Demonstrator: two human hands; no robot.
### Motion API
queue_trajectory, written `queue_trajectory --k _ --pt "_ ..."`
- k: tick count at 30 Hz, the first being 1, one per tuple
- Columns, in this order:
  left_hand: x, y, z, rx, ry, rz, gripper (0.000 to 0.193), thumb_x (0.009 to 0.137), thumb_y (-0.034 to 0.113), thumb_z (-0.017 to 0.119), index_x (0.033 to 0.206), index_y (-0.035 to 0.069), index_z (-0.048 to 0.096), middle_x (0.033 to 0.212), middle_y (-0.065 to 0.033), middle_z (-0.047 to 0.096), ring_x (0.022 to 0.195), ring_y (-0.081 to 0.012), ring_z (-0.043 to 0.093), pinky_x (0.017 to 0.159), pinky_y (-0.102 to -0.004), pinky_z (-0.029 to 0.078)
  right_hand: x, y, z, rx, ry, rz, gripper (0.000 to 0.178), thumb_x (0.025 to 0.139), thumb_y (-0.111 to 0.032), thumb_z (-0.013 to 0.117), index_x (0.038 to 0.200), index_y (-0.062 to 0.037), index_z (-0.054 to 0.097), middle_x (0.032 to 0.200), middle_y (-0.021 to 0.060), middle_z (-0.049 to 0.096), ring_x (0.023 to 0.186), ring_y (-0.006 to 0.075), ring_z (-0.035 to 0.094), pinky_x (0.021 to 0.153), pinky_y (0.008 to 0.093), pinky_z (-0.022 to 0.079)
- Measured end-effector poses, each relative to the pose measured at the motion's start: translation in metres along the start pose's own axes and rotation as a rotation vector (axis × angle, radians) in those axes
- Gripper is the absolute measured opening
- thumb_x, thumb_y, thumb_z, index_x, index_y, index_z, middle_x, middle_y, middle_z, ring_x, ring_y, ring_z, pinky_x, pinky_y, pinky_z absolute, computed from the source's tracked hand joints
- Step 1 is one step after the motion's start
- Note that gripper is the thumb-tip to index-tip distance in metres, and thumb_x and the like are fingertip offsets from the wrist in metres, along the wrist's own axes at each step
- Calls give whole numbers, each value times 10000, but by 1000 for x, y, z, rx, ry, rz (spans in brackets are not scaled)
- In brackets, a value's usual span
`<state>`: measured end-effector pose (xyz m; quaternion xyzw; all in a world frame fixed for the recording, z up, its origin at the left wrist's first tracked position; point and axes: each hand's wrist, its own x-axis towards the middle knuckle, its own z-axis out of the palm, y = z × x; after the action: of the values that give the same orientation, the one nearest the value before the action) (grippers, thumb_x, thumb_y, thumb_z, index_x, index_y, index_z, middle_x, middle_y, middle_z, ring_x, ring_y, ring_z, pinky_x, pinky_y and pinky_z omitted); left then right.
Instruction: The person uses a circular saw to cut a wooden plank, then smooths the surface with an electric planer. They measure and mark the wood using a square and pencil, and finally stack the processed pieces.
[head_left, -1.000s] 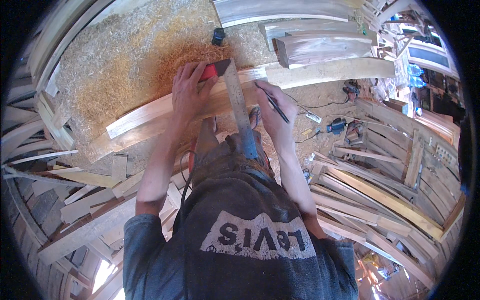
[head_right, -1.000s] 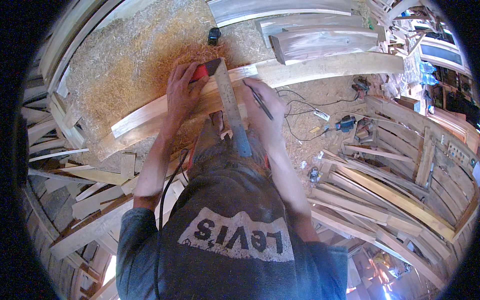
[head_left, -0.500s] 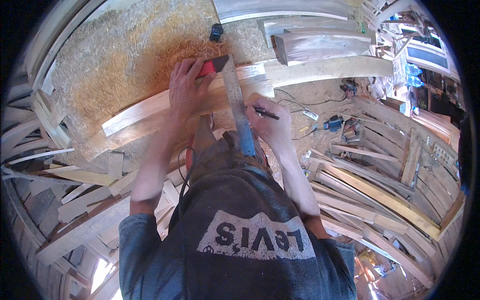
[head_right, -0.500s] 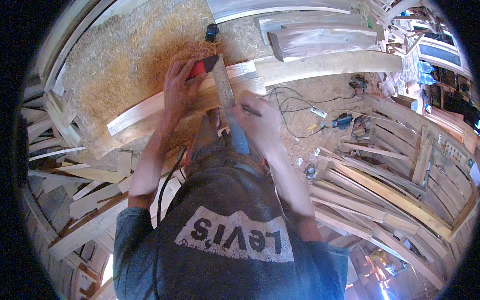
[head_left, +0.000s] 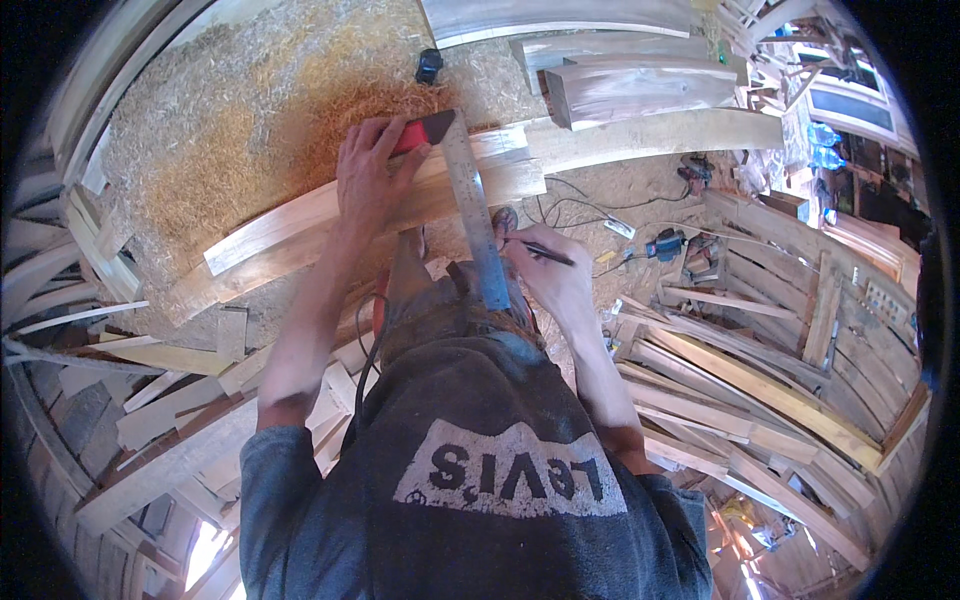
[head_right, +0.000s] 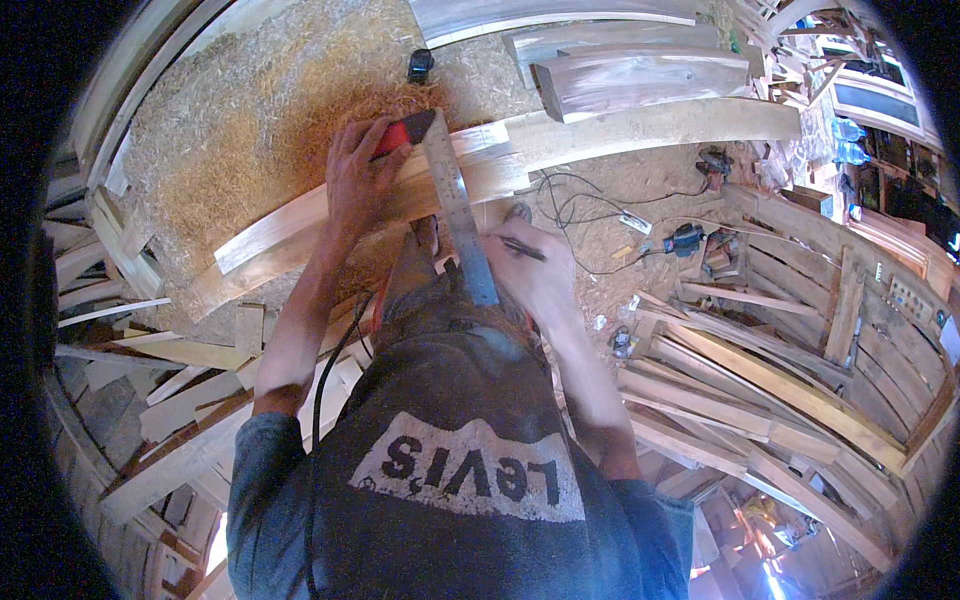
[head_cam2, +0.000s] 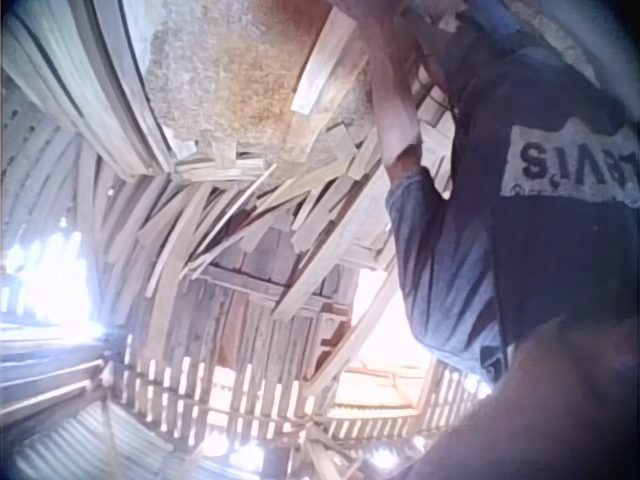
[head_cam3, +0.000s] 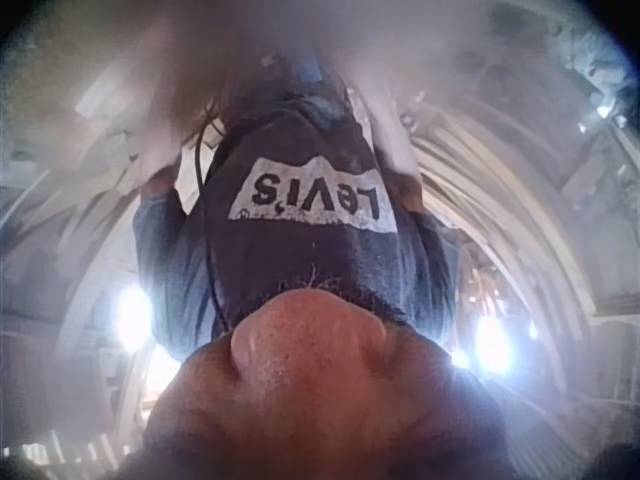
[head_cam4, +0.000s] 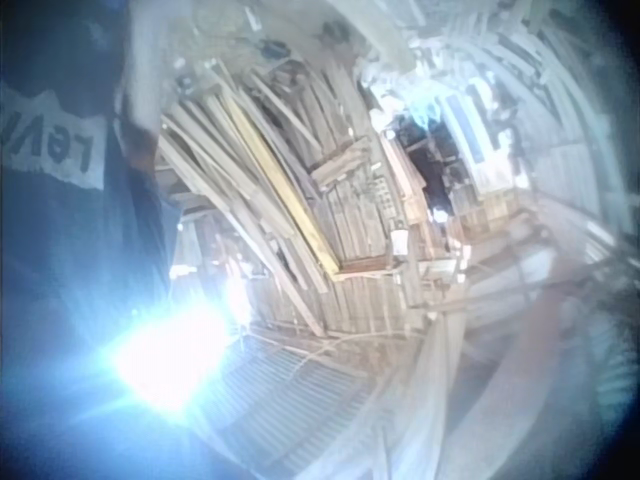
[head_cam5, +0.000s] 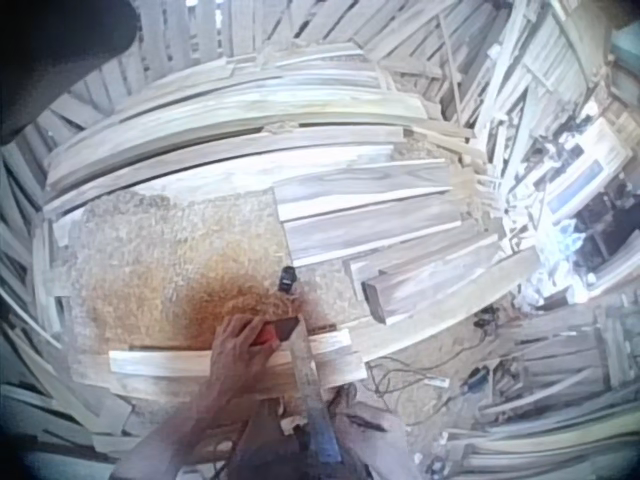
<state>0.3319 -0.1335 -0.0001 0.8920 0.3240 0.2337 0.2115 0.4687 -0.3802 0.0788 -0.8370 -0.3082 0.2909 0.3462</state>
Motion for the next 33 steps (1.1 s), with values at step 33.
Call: queue_trajectory --k 33 --pt "16 23 17 14 -58 26 547 918 457 727 1335 104 687 1226 -66 658 1162 -292 587 982 -445 452 97 -12 10 121 264 -259 197 955 -184 712 1105 -67 764 981 174 752 925 341 737 808 392 571"
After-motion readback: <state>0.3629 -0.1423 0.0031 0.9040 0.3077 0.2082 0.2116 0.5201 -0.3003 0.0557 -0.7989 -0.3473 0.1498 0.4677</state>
